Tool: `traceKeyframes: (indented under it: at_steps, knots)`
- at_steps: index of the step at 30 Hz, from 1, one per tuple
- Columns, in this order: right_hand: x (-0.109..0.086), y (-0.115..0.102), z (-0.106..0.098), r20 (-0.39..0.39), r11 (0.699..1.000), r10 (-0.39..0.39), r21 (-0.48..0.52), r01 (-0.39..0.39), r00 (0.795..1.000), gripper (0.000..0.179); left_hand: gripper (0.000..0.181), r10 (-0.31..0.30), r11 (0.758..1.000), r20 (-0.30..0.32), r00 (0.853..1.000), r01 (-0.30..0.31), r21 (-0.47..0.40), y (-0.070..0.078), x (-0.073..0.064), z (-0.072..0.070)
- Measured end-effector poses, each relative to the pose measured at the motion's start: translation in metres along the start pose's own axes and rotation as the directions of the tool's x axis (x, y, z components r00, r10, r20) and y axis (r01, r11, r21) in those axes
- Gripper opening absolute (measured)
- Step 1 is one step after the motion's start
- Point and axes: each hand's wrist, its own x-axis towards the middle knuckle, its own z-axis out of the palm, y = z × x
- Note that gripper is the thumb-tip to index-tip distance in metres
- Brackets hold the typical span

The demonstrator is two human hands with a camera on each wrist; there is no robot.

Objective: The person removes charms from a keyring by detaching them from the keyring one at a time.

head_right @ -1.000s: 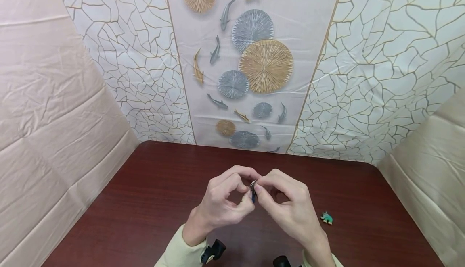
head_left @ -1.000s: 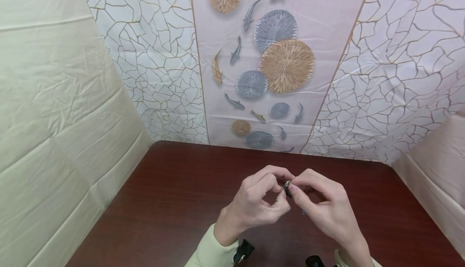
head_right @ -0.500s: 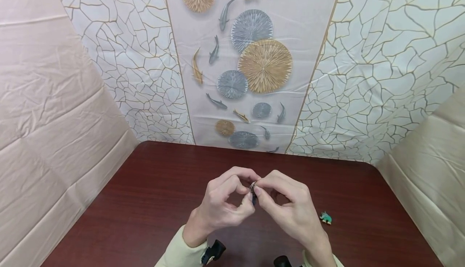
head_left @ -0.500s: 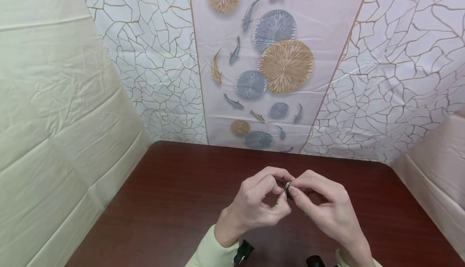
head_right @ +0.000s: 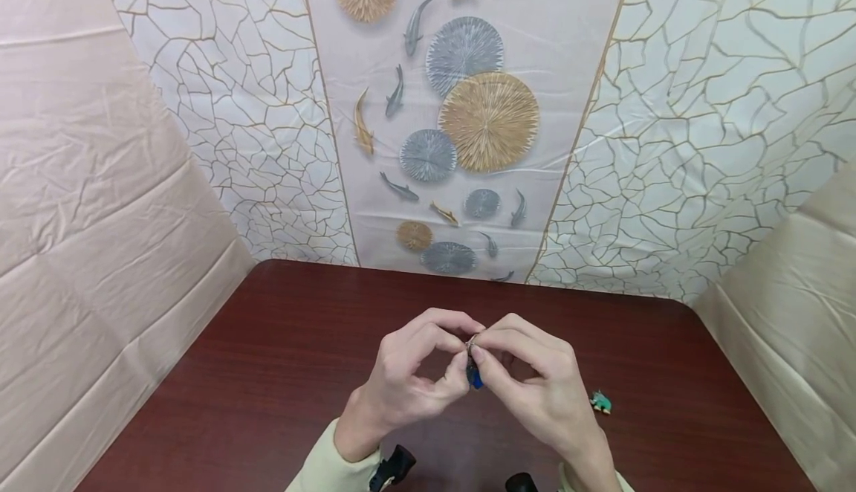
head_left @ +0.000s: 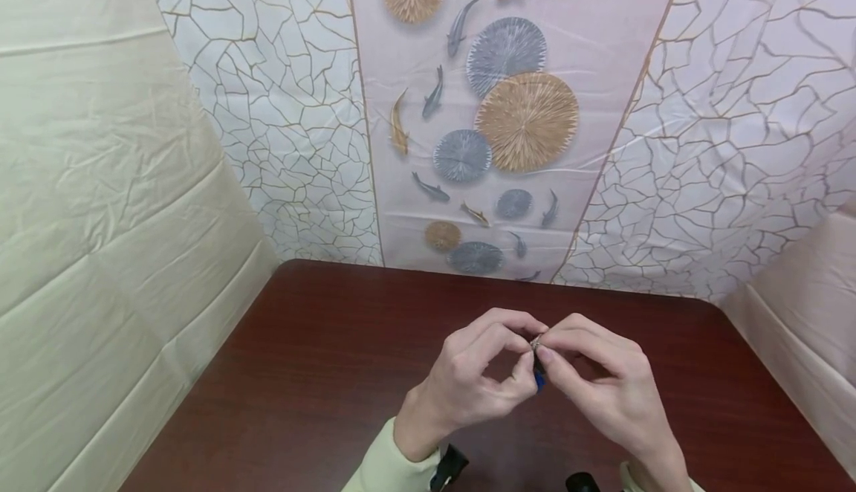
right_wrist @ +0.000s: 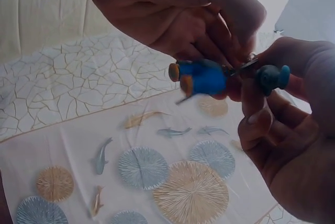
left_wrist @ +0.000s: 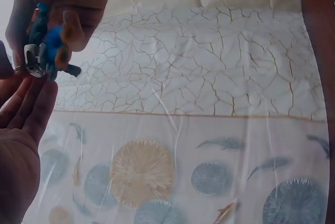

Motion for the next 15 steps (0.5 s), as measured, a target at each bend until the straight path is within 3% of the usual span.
traceKeyframes:
  at_steps: [8,15]
  knots:
    - [0.0025,-0.0017,-0.0002,-0.020,0.999,-0.038,0.032,0.038,0.999,0.014,0.007,-0.102,0.989,0.041,0.994,0.106,-0.104,0.0025,0.0012,-0.0040]
    - [0.0029,-0.0020,0.0047,-0.038,0.997,-0.041,0.062,0.044,0.998,0.013,0.017,-0.090,0.996,0.012,0.996,0.090,-0.017,0.0072,0.0037,-0.0048]
